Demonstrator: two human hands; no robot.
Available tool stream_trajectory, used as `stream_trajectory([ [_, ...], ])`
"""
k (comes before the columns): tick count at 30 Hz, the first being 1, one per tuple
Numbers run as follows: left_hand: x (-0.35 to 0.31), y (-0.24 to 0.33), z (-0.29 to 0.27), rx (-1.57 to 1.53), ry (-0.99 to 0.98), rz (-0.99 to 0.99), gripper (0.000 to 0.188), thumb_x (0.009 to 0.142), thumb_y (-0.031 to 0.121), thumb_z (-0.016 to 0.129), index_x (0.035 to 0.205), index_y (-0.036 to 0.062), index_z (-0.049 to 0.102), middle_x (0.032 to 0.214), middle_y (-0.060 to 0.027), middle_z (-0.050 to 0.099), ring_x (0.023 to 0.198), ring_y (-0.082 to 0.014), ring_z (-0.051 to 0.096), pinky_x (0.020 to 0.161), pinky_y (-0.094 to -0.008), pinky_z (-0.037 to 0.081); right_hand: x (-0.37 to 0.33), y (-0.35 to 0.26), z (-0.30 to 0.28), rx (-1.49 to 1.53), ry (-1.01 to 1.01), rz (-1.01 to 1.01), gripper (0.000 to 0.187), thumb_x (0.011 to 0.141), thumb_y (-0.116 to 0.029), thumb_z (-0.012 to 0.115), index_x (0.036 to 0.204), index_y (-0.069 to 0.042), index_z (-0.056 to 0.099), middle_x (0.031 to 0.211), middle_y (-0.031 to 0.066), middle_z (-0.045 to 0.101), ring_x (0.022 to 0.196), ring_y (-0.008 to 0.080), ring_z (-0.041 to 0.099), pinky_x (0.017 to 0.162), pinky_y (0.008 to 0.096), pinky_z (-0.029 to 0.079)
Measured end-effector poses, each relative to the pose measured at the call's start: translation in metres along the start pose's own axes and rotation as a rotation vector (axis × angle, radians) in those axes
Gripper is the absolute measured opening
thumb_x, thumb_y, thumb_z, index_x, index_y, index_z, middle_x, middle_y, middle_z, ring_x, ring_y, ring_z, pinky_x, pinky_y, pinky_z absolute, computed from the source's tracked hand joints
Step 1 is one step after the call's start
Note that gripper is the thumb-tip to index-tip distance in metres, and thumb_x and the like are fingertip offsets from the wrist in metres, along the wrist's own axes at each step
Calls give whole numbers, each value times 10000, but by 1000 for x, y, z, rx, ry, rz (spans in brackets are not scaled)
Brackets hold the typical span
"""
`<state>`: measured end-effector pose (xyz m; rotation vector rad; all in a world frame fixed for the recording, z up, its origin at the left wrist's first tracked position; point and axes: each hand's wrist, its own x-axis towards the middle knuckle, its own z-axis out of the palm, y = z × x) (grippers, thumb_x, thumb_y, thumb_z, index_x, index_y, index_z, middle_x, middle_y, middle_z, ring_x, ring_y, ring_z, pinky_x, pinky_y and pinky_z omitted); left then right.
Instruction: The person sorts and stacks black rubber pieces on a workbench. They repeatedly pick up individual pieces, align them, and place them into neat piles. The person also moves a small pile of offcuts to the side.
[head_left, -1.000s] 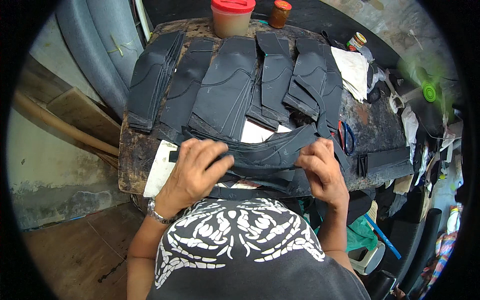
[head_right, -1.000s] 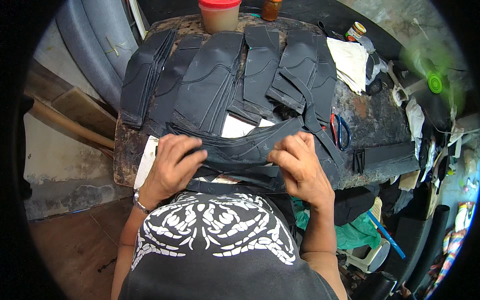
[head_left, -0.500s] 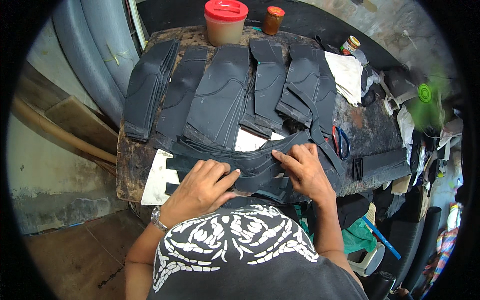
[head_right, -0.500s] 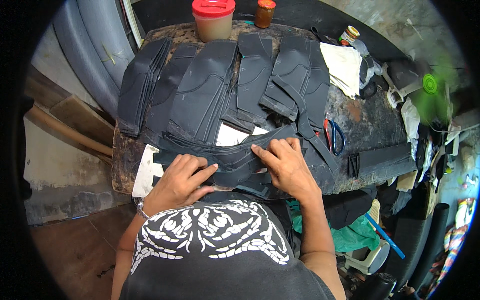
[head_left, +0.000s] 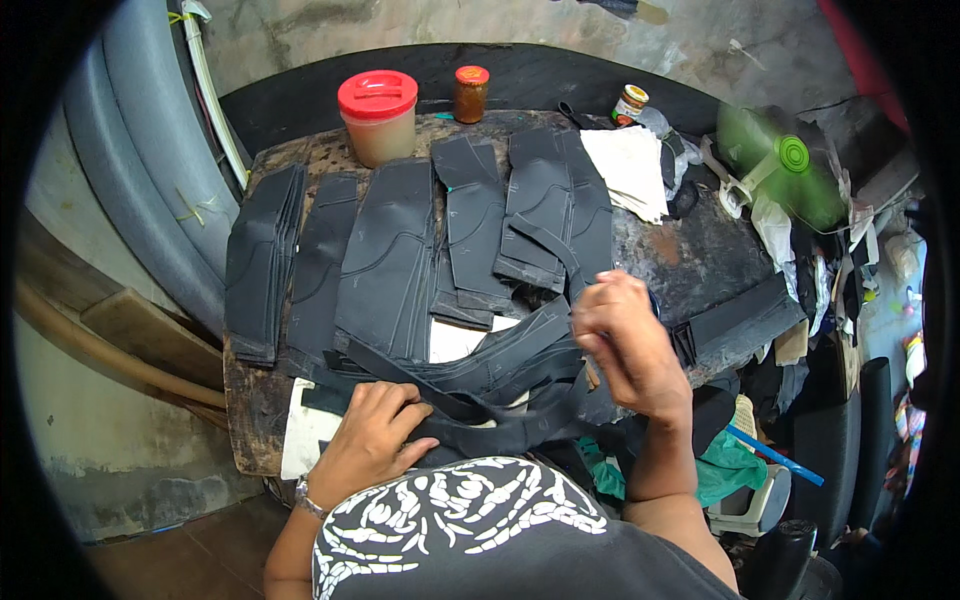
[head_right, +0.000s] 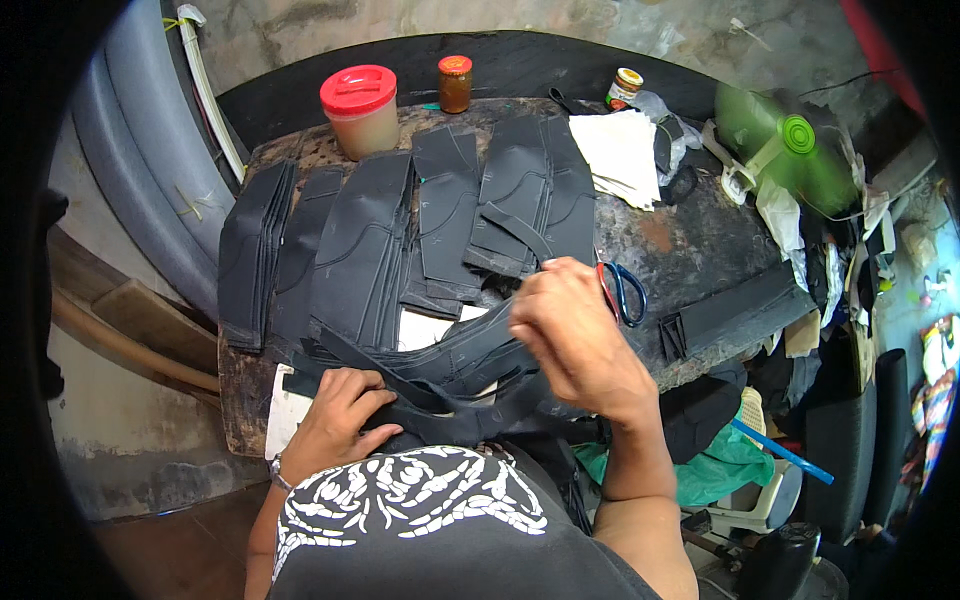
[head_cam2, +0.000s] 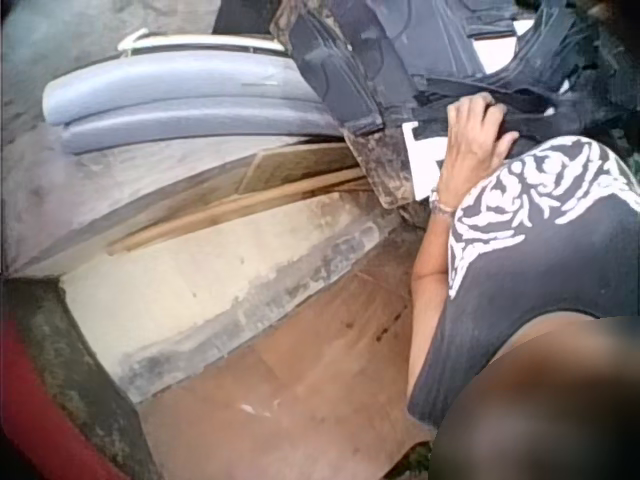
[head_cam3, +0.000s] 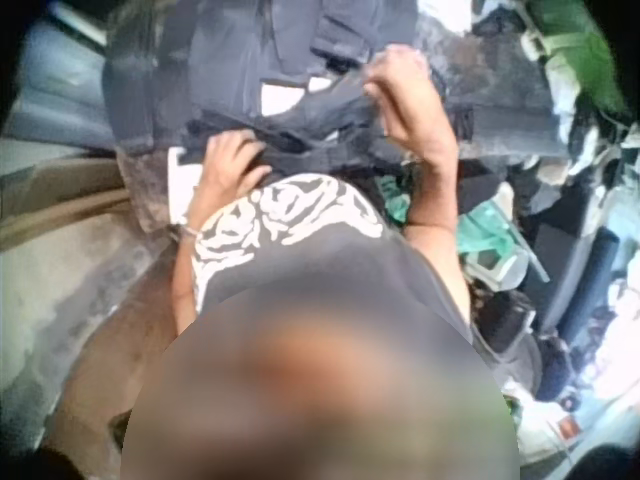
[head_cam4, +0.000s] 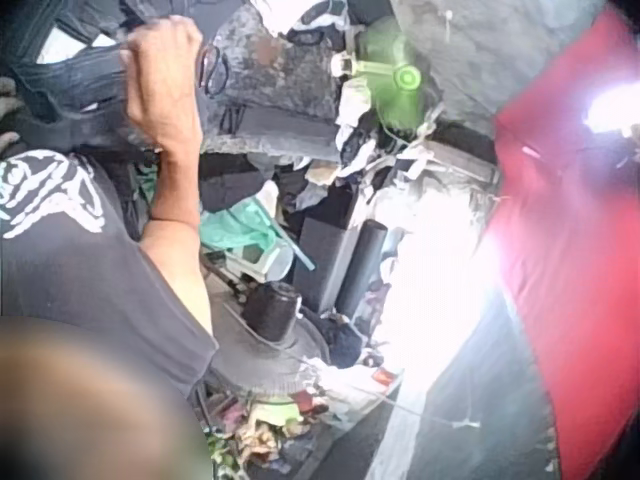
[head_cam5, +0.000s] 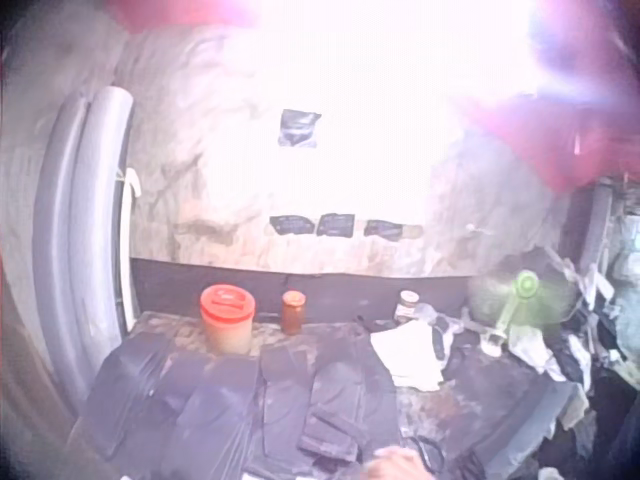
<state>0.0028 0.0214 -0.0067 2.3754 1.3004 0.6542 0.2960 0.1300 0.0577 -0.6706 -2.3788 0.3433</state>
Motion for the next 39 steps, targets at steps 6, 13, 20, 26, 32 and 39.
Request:
stream_trajectory([
  [6,-4,-3,3,11,-35,-57,342,772,77,788,1072,2,644,1088,-130,588,1022,-306,572,926,-420,425,-23,13,27,-6,-31,211,93,935,-71,635,965,-14,568,879,137,563,850,338,571,782,415,451],
  [13,-8,-11,13,-16,55,-18,346,776,76,794,1094,19,672,1083,-115,595,1018,-294,579,923,-427,431,-74,-7,36,332,-255,357,233,878,-199,740,1011,-53,618,1065,103,583,994,294,558,899,419,434],
  [20,5,-2,12,-7,44,50,480,778,32,757,1247,113,688,1176,-128,572,1054,-288,572,912,-430,439,-78,-16,72,128,-219,236,252,854,-209,762,1002,-68,614,1133,90,577,1077,295,536,945,424,395],
  [26,27,-10,20,37,82,63,440,789,85,779,1222,107,705,1144,-131,588,1028,-284,578,894,-410,432,-68,-17,52,93,-160,288,280,826,-154,764,1067,-65,654,1167,102,579,1103,304,541,956,431,394],
  [32,40,-10,26,-5,89,146,325,805,123,776,1127,113,733,1094,-102,600,1009,-261,577,880,-401,426,-61,-25,68,227,-345,221,303,896,-216,716,1151,-62,663,1216,118,558,1164,306,506,998,442,383],
  [39,57,-19,25,-78,28,160,303,736,23,783,1030,97,767,1040,-77,623,973,-233,596,860,-379,422,-62,-15,68,196,-342,271,366,855,-359,774,1085,-88,688,1222,117,521,1128,310,474,1001,427,379],
])
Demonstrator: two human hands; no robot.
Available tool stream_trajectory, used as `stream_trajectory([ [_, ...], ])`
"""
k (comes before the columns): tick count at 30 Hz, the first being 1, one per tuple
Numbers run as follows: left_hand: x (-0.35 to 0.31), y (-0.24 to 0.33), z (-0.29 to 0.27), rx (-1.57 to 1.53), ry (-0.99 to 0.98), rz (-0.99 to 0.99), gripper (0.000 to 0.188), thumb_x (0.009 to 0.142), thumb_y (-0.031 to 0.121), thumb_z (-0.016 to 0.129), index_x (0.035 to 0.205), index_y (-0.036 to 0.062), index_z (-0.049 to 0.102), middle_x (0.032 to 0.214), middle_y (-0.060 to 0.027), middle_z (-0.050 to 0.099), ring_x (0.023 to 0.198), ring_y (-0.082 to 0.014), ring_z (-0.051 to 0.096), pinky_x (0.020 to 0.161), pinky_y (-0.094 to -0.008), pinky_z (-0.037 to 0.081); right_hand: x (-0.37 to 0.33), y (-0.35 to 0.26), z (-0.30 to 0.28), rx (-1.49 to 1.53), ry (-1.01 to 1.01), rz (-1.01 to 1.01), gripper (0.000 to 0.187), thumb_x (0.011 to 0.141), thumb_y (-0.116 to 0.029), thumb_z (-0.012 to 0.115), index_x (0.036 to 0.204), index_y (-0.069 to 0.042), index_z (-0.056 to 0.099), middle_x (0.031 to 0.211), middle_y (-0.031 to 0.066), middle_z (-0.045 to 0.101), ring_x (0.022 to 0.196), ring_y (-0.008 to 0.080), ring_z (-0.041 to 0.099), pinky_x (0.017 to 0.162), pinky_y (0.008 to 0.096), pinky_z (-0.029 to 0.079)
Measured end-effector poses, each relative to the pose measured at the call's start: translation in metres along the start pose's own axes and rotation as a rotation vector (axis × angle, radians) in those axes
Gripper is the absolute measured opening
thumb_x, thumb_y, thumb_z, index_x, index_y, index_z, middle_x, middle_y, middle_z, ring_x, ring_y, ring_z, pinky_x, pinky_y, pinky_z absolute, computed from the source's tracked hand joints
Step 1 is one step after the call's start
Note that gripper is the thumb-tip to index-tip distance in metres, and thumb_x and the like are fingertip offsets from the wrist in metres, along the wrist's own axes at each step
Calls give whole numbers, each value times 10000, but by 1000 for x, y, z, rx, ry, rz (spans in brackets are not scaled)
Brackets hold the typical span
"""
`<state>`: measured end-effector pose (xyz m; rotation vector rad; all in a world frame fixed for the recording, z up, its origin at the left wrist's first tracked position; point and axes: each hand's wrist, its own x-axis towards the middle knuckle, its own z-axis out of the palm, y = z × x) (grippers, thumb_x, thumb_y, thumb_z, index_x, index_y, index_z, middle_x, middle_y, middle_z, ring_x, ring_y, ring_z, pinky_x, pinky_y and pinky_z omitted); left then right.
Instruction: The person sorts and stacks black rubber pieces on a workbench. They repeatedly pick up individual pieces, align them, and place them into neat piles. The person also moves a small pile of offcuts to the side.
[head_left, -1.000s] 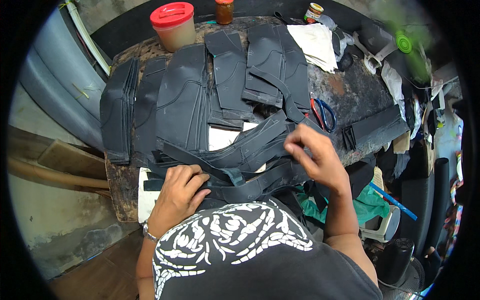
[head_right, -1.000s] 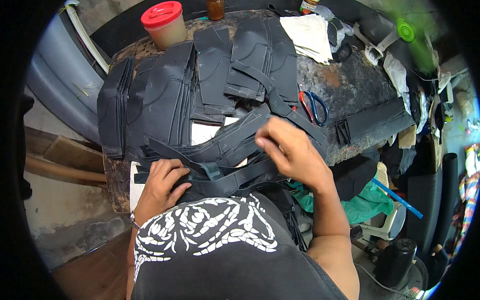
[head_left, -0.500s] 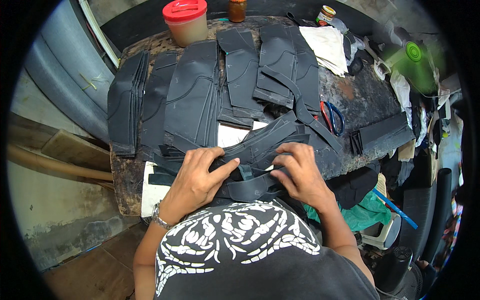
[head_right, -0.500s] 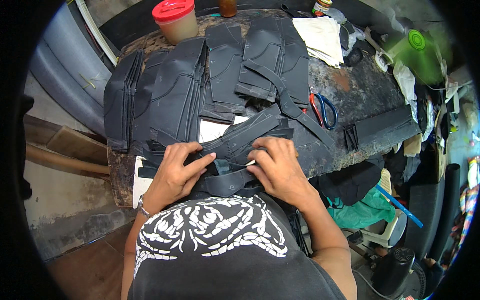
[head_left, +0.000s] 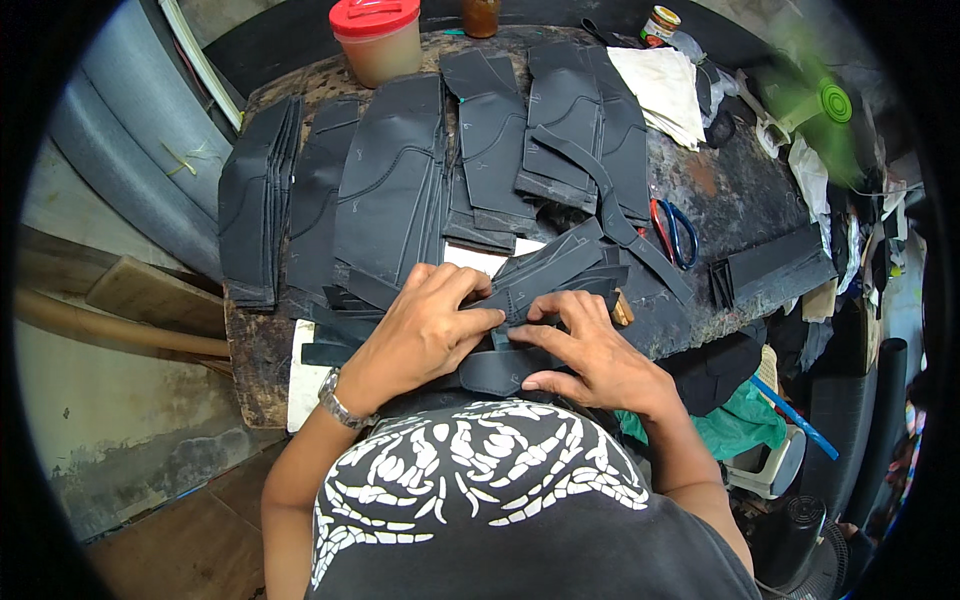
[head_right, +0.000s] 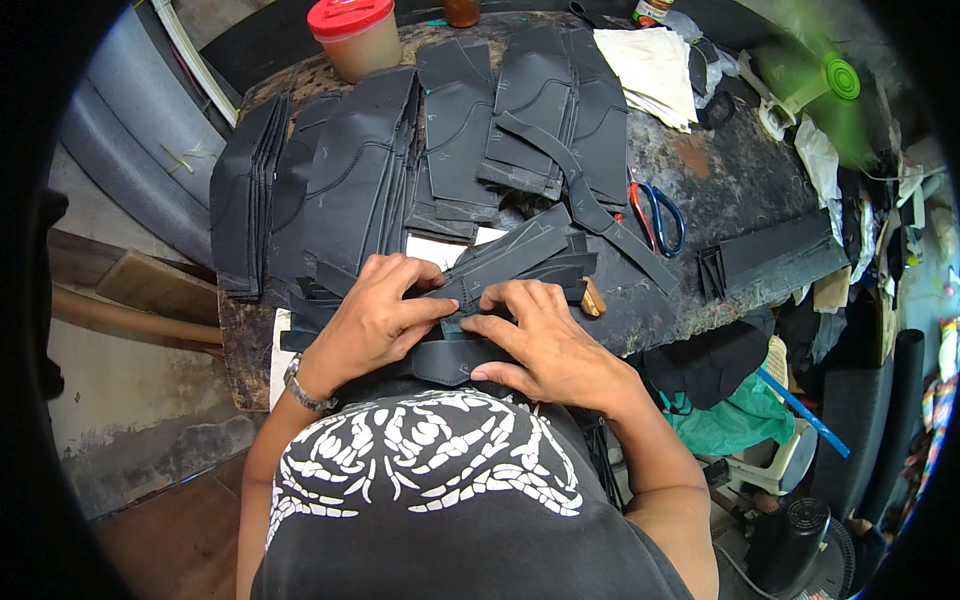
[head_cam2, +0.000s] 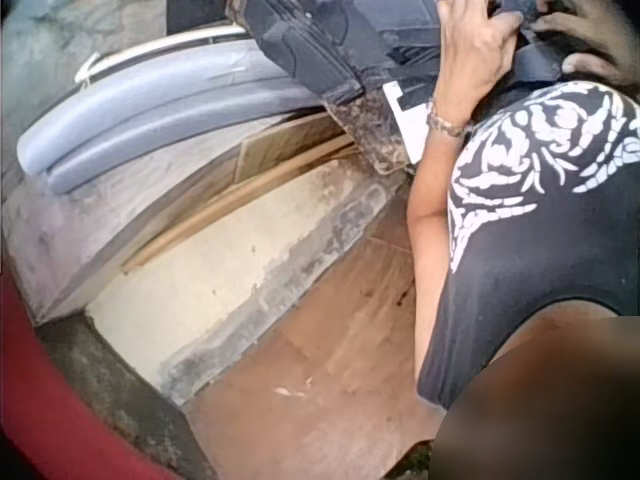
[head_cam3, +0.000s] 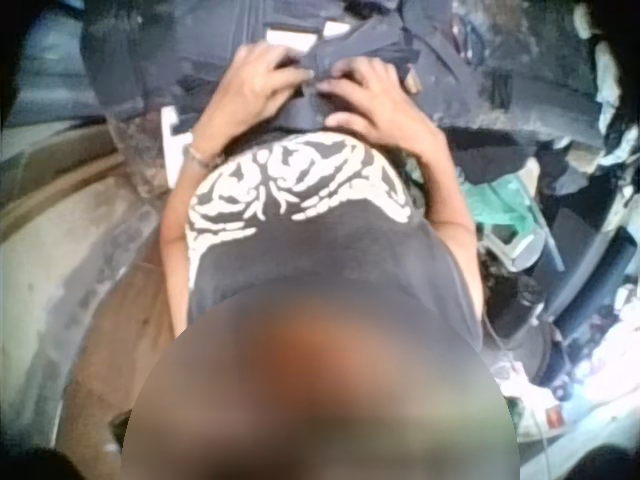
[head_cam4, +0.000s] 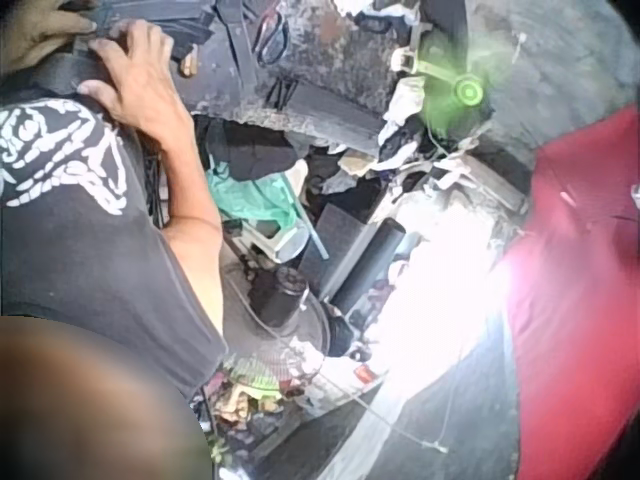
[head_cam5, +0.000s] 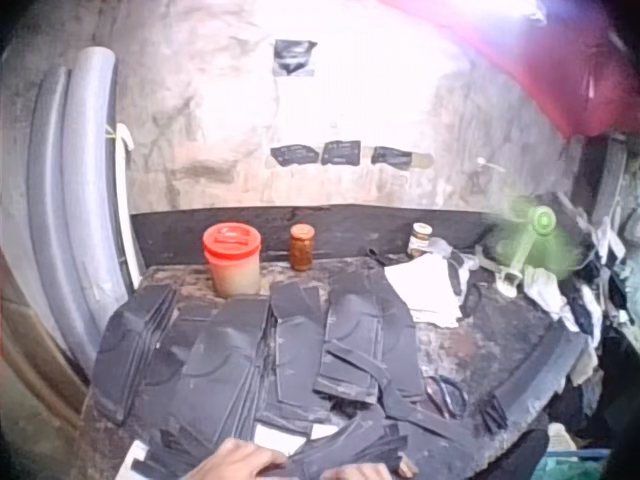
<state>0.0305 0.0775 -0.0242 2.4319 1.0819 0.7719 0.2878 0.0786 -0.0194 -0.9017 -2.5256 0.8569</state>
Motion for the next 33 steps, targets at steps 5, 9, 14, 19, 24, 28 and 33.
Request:
stream_trajectory([
  [5,5,-2,0,-69,-24,-21,289,734,9,780,1014,78,765,1031,-73,625,970,-233,597,868,-365,424,5,-8,-5,69,-42,24,314,867,-316,751,1008,-62,631,1132,121,518,1094,314,494,969,433,372],
  [9,10,-3,-8,-117,-100,-135,199,803,34,728,1000,32,748,1023,-88,639,985,-243,609,876,-362,437,10,-9,-31,81,107,52,177,866,-114,722,945,-44,581,951,120,565,934,318,545,869,413,416],
  [14,32,-17,-23,-173,-242,-281,151,878,79,655,955,-44,695,926,-160,649,826,-326,638,765,-382,495,8,-10,-72,-314,496,8,254,841,137,638,1061,15,604,948,144,630,867,291,634,807,342,512],
  [19,47,-30,-33,-239,-428,-325,180,911,105,665,970,-65,661,872,-170,644,775,-324,631,724,-389,478,11,-18,-91,-329,606,39,303,775,113,662,1048,-15,635,940,154,623,860,355,627,779,415,510],
  [24,47,-40,-35,-389,-443,-362,190,912,114,684,1012,-47,677,902,-134,684,809,-239,640,768,-351,490,11,-34,-103,-150,596,-109,304,711,121,642,983,-7,681,909,126,617,842,314,631,745,367,508],
  [28,47,-42,-35,-471,-471,-400,176,899,70,686,1043,-32,689,923,-93,704,841,-165,637,807,-305,500,19,-38,-115,183,355,-375,282,636,-103,686,904,-18,717,853,124,640,786,286,617,707,387,458],
  [33,48,-45,-32,-838,-457,-448,250,911,36,674,1150,-35,683,1002,-25,695,894,-91,595,839,-258,488,54,-6,-114,216,-89,-424,177,796,-61,652,956,-1,695,913,110,667,852,309,630,792,427,454],
])
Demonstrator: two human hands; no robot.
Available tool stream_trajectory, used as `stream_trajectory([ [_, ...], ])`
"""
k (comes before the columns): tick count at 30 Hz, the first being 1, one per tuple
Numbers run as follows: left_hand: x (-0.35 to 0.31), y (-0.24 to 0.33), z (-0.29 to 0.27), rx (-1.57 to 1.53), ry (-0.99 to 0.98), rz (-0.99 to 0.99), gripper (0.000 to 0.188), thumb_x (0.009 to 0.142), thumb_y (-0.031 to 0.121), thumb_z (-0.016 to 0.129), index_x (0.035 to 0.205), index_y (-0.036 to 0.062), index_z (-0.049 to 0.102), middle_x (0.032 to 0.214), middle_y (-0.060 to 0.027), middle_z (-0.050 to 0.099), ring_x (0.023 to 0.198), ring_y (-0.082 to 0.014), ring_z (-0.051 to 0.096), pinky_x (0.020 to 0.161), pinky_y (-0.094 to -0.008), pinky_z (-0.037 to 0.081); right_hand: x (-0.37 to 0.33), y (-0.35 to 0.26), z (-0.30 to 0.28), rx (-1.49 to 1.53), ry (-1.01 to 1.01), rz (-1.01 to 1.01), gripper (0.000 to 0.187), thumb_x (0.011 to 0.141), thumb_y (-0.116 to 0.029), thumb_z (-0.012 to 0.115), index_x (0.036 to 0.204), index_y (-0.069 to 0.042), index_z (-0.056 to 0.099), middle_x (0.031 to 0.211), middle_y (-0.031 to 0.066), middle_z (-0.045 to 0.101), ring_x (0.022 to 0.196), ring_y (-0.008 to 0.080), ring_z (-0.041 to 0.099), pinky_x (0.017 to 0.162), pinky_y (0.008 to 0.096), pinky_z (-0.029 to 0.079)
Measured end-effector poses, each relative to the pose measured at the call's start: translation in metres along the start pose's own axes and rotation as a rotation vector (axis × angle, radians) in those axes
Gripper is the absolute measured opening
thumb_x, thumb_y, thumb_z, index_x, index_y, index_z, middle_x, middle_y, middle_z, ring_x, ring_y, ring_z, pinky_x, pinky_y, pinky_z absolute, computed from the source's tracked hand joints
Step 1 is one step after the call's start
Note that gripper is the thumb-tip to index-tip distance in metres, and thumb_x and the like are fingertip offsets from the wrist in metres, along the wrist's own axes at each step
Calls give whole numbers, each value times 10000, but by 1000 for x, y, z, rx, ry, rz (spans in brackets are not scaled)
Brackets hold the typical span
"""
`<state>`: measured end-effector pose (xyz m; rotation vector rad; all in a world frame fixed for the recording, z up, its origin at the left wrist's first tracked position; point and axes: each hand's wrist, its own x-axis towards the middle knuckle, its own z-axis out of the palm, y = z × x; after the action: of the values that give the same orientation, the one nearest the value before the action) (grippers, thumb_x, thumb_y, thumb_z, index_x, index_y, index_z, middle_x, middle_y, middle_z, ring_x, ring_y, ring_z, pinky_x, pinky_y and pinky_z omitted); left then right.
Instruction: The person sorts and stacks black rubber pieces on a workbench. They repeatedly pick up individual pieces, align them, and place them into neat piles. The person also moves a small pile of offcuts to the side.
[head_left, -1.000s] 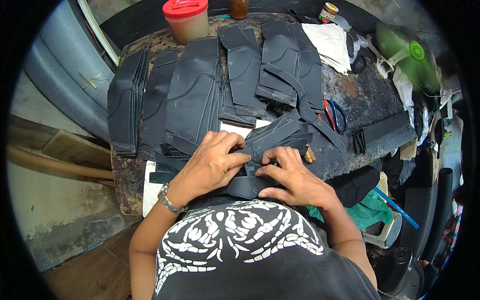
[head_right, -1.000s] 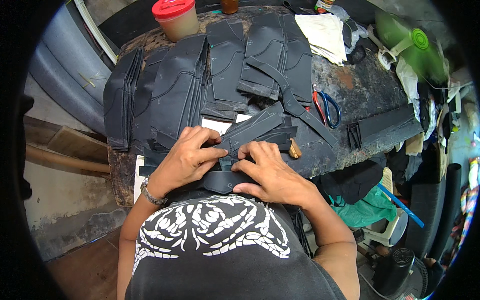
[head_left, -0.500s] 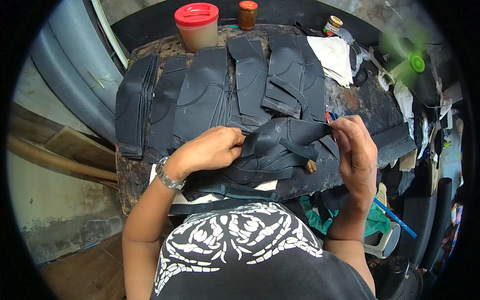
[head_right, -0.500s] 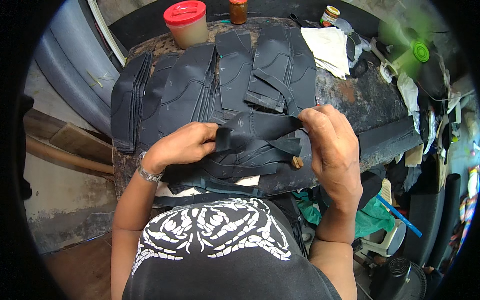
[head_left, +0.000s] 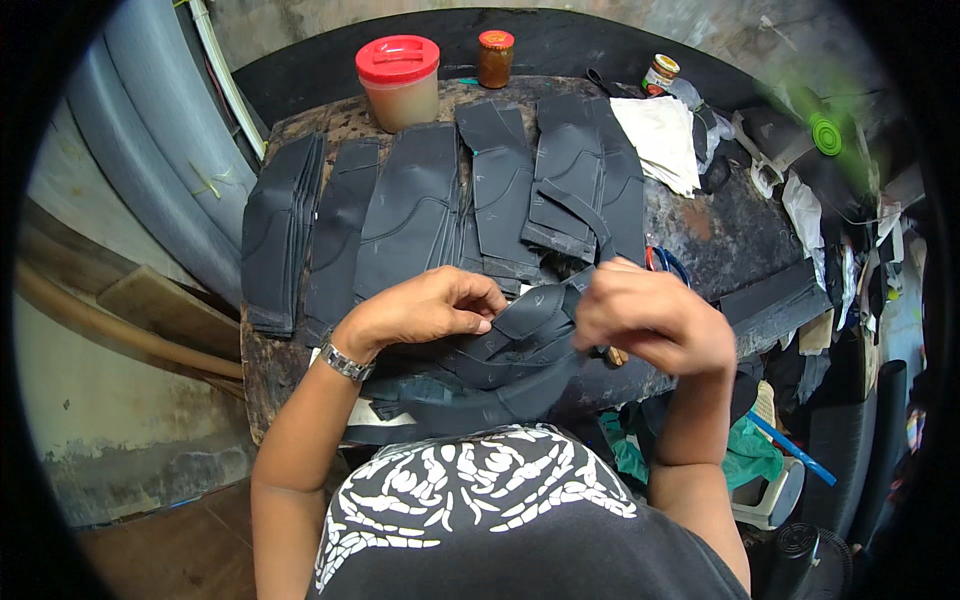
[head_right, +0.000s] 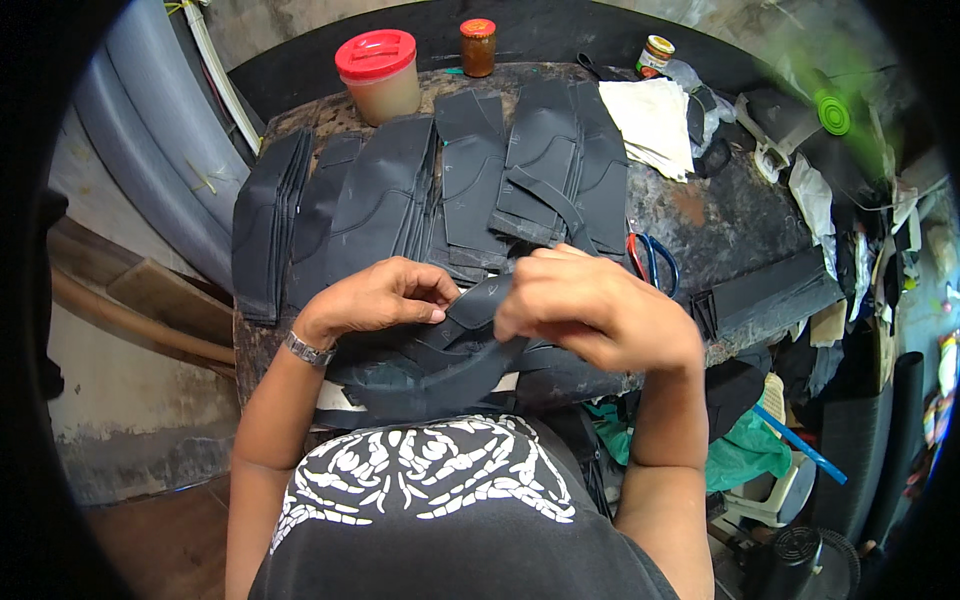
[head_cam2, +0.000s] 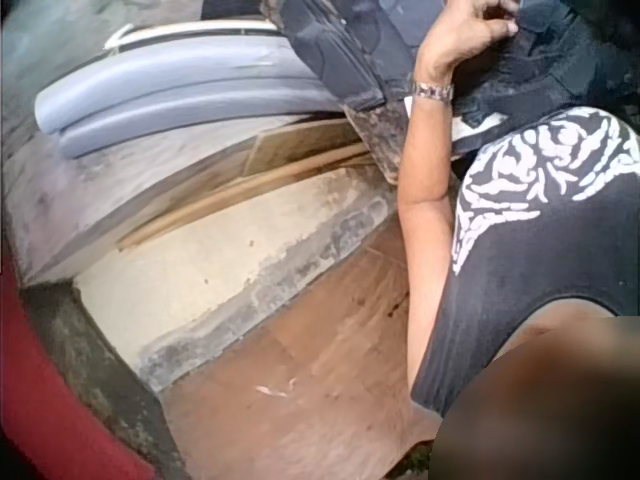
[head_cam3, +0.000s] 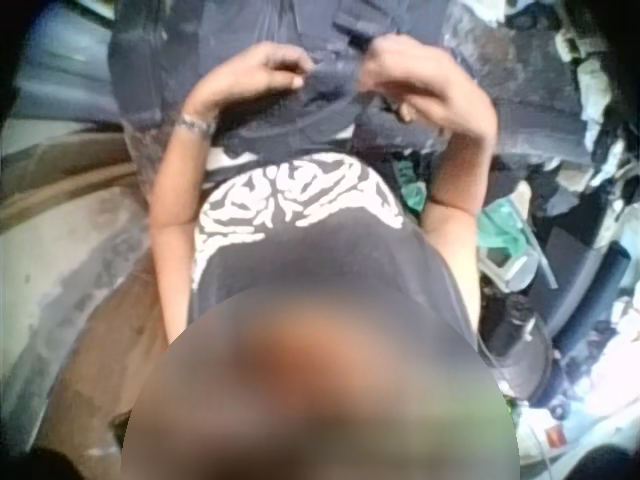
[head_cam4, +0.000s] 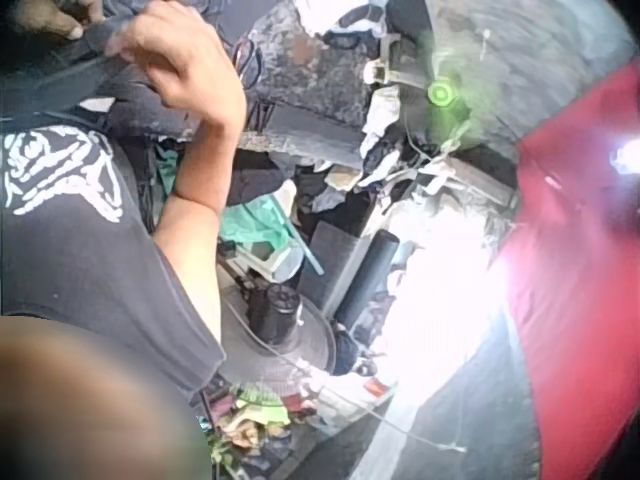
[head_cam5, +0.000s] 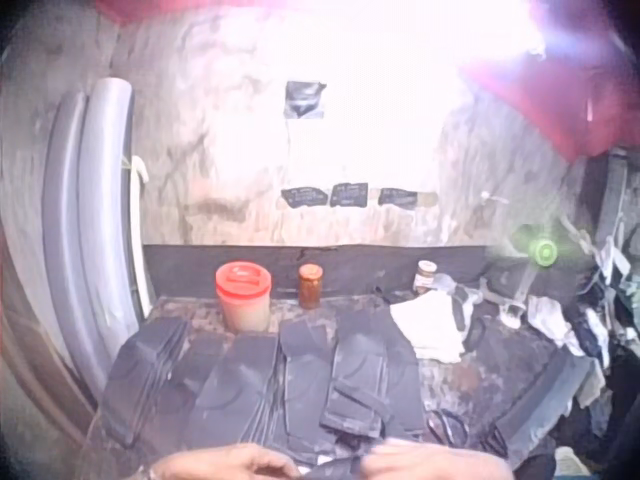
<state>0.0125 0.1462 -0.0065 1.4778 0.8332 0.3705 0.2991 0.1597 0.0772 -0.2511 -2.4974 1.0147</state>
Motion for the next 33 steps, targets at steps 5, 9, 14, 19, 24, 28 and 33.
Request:
stream_trajectory([
  [5,2,-5,-3,-240,-19,5,359,934,45,664,1284,-36,640,1075,-5,679,923,-64,573,864,-236,472,11,46,25,-16,39,297,151,886,-35,661,1032,2,646,958,140,682,913,334,665,797,402,509],
  [9,1,-5,-6,-233,0,-87,395,941,46,672,1326,-22,616,1078,-6,673,927,-60,577,865,-233,477,10,56,30,23,83,424,137,909,-35,650,1040,1,630,968,156,689,927,351,671,790,406,519],
  [14,1,-3,4,-290,19,22,377,915,61,725,1271,-21,629,1051,-7,671,949,-65,592,855,-236,486,11,49,23,-27,47,411,154,911,-49,652,1059,-14,630,996,157,702,936,354,679,791,412,516],
  [19,1,14,16,-199,24,67,339,898,67,757,1204,-19,639,1040,-8,668,950,-66,595,853,-241,490,10,33,21,-323,-115,437,285,937,-218,647,1192,-90,660,1010,106,647,1051,305,597,950,418,369],
  [24,-9,51,27,-10,97,98,209,912,78,732,1083,-28,676,981,-4,678,876,-65,591,776,-240,488,-4,35,20,-44,-141,366,367,979,-388,629,1027,-26,671,990,137,606,983,303,602,883,406,445],
  [28,-18,76,36,154,178,214,189,926,100,698,1058,-33,672,949,-59,697,853,-90,612,780,-256,496,-30,93,-14,180,270,410,392,1037,-375,559,1135,-21,694,995,125,664,937,200,665,869,347,524],
  [33,-39,95,42,18,367,351,154,936,47,671,1070,-30,658,1003,-56,674,889,-90,613,797,-246,487,-52,234,-71,-265,811,1121,448,953,-361,660,1094,62,702,979,244,720,894,329,707,812,422,528],
])
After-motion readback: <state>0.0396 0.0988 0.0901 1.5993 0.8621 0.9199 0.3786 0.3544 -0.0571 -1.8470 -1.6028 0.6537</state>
